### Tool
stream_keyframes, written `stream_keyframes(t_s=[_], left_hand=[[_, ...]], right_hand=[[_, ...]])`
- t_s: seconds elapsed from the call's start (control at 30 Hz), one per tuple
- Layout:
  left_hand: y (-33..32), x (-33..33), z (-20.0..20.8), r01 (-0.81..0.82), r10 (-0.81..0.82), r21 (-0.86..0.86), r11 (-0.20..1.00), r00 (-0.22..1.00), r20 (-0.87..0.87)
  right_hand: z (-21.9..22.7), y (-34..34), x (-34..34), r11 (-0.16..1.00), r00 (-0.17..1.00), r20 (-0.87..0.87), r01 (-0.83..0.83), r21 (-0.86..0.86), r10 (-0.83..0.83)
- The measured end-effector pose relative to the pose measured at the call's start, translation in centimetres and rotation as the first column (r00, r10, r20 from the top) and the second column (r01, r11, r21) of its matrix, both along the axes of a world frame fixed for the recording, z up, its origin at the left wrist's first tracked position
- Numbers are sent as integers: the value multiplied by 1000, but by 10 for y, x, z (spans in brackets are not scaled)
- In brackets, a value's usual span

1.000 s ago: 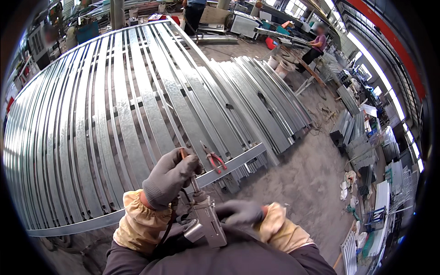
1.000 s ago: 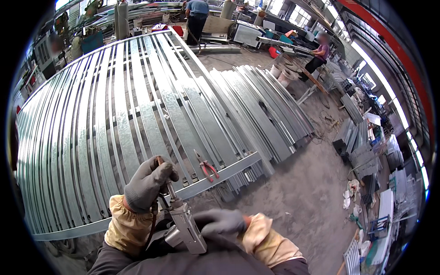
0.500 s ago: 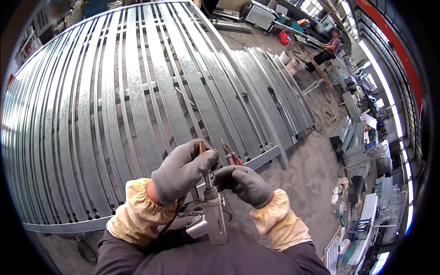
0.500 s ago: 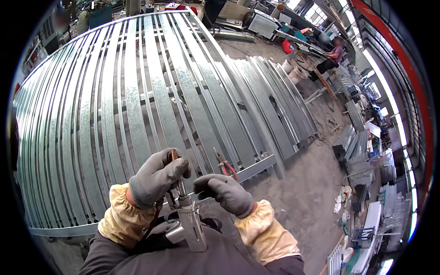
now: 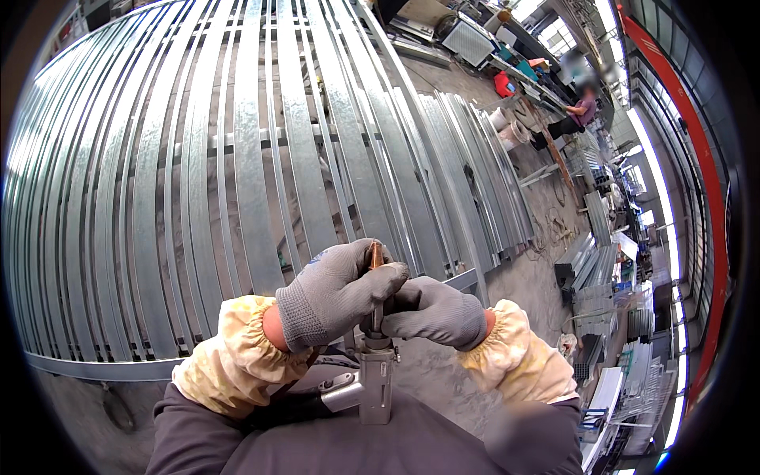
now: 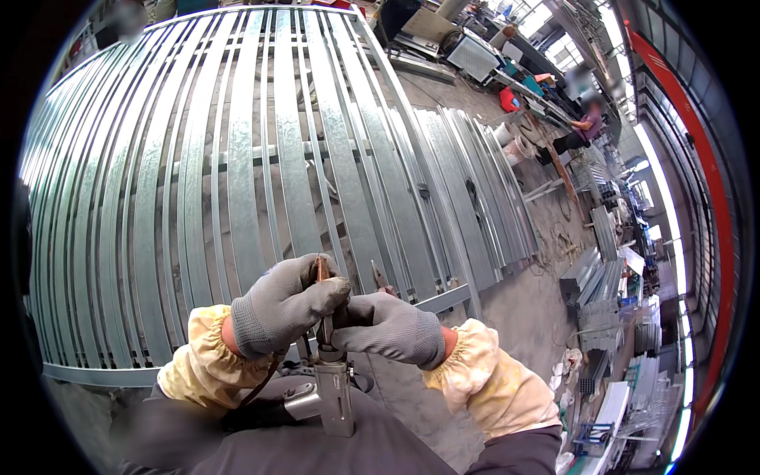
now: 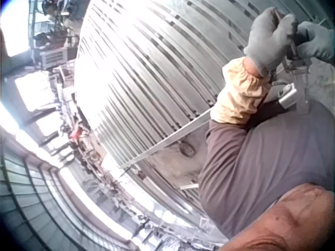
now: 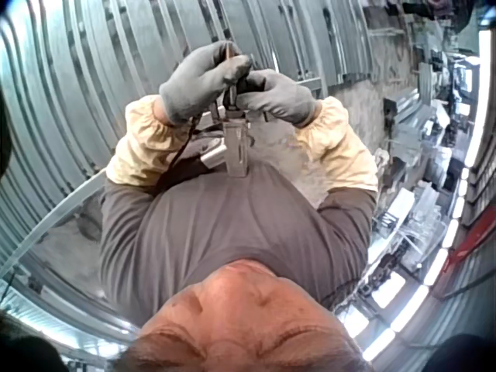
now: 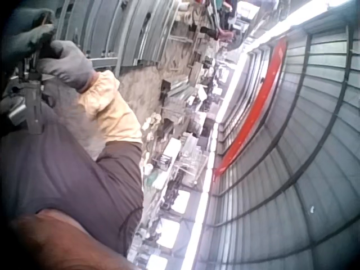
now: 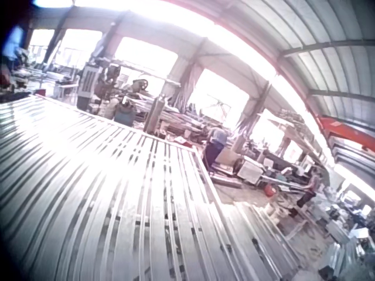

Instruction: The person welds a large curved metal frame using a handheld welding gun, repeatedly striking the tool to generate sparks and adjusting the nozzle with pliers. The person moves along the frame, welding at multiple points and briefly repositioning the frame before continuing.

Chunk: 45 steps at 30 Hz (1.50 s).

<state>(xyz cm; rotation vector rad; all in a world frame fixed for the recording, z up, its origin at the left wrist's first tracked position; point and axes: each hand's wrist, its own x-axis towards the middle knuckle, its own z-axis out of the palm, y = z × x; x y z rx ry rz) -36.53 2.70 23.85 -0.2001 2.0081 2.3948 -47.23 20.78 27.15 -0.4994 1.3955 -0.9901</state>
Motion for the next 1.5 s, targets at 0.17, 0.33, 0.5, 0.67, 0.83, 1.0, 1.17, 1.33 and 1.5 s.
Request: stream_keyframes(t_s=[0.17,0.33,0.5,0.67,0.83,1.0,1.17,1.33,1.5], left_hand=[[1,-5,-2,-28,27,33,999,999,21],[4,-7,-7,-128,115,170,977,990,80],[1,-13,-17,-159,154,100,982,986,57],[5,-18,-11,-138,129,77,987,986,108],[3,-13,-11,-151,139,109,982,984,112],[9,-19,-10,-102,88,121,987,989,117],[8,-17,-15,-27,18,56,998,989,147],[4,-5,-22,-30,20,73,997,991,132],[1,6,-22,-65,54,73,995,988,143]], right_hand=[[2,-2,-15,996,990,-108,-86,15,87],[-107,65,-72,949,818,-490,311,-62,-300],[-249,123,-82,844,431,-868,346,411,247],[-290,131,-83,798,366,-850,335,501,380],[-236,138,-76,794,804,-42,576,-193,-594],[-145,111,-49,972,980,-125,127,-196,-153],[-96,76,-59,949,840,-484,-311,-58,245],[-92,49,-71,786,606,-744,-590,-185,280],[-80,27,-72,702,557,-770,-680,-209,310]])
